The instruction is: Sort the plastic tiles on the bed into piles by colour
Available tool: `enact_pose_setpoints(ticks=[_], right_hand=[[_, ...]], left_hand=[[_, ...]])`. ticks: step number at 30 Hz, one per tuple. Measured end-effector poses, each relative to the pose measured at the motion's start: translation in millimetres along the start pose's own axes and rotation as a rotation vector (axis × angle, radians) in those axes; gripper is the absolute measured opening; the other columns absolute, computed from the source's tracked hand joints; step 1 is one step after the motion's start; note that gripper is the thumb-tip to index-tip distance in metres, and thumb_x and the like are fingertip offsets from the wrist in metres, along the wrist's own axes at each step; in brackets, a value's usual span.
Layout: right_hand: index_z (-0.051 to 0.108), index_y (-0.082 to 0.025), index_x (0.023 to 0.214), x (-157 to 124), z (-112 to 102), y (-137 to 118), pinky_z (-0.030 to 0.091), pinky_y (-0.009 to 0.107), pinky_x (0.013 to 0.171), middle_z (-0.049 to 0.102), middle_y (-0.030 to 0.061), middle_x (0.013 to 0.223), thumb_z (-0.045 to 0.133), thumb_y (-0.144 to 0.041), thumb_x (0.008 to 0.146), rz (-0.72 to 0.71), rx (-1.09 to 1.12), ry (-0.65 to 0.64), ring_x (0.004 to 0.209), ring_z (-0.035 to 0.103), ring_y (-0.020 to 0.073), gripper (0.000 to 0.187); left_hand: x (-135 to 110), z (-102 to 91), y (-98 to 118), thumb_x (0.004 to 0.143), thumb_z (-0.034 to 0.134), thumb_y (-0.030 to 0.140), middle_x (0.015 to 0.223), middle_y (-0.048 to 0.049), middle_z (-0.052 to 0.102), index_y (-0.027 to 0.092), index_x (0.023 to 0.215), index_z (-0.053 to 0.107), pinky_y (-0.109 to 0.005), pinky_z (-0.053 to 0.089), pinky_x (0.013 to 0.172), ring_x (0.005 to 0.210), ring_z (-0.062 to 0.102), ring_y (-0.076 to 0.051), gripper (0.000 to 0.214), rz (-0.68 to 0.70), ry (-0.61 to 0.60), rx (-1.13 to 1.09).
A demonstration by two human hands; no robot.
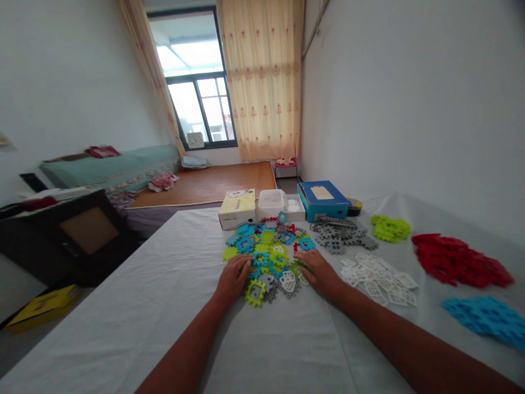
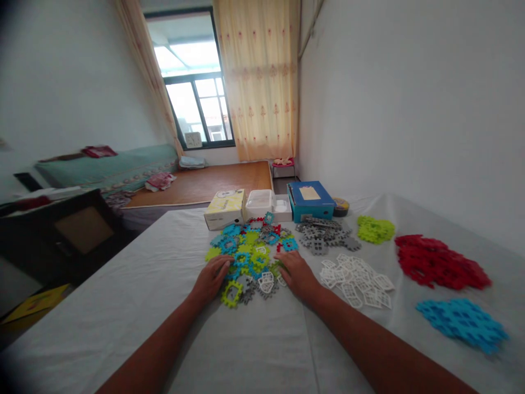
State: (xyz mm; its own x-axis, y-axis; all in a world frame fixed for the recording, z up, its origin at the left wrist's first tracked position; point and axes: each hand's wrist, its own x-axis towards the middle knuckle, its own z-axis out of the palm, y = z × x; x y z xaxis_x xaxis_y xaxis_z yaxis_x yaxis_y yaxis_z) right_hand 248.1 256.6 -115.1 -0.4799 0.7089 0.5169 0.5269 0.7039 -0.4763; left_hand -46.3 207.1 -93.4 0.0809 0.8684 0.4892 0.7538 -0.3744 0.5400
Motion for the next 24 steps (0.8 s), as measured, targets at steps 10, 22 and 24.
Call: enact_pose_setpoints(ticks=[10, 22, 24], right_hand=[[0.064, -0.020, 0.113, 1, -3, 1, 0.046, 0.041, 0.093, 0.065, 0.0100, 0.112, 0.064, -0.022, 0.079, 0.109, 0.099, -0.037, 0.104, 0.058, 0.0243, 0.034], [0.066, -0.023, 0.098, 2, -13, -4, 0.047, 0.036, 0.084, 0.066, 0.0053, 0.095, 0.055, -0.011, 0.079, 0.007, 0.126, -0.020, 0.092, 0.060, 0.0206, 0.025], [0.067, -0.023, 0.100, 1, -13, -6, 0.047, 0.037, 0.085, 0.067, 0.0063, 0.098, 0.063, -0.015, 0.077, -0.007, 0.120, -0.096, 0.095, 0.060, 0.0220, 0.024]], left_hand=[[0, 0.2, -1, 0.094, 0.043, 0.038, 0.103, -0.0081, 0.071, 0.020, 0.098, 0.071, -0.038, 0.048, 0.096, 0.102, 0.063, -0.021, 0.034, -0.017, 0.018, -0.009], [-3, 1.3, 2, 0.094, 0.045, 0.035, 0.104, -0.0080, 0.070, 0.021, 0.098, 0.071, -0.038, 0.048, 0.095, 0.102, 0.062, -0.020, 0.030, 0.029, 0.019, -0.015], [-2, 1.6, 2, 0.094, 0.045, 0.035, 0.104, -0.0081, 0.070, 0.021, 0.098, 0.071, -0.038, 0.048, 0.095, 0.102, 0.062, -0.020, 0.031, 0.038, 0.014, -0.015]])
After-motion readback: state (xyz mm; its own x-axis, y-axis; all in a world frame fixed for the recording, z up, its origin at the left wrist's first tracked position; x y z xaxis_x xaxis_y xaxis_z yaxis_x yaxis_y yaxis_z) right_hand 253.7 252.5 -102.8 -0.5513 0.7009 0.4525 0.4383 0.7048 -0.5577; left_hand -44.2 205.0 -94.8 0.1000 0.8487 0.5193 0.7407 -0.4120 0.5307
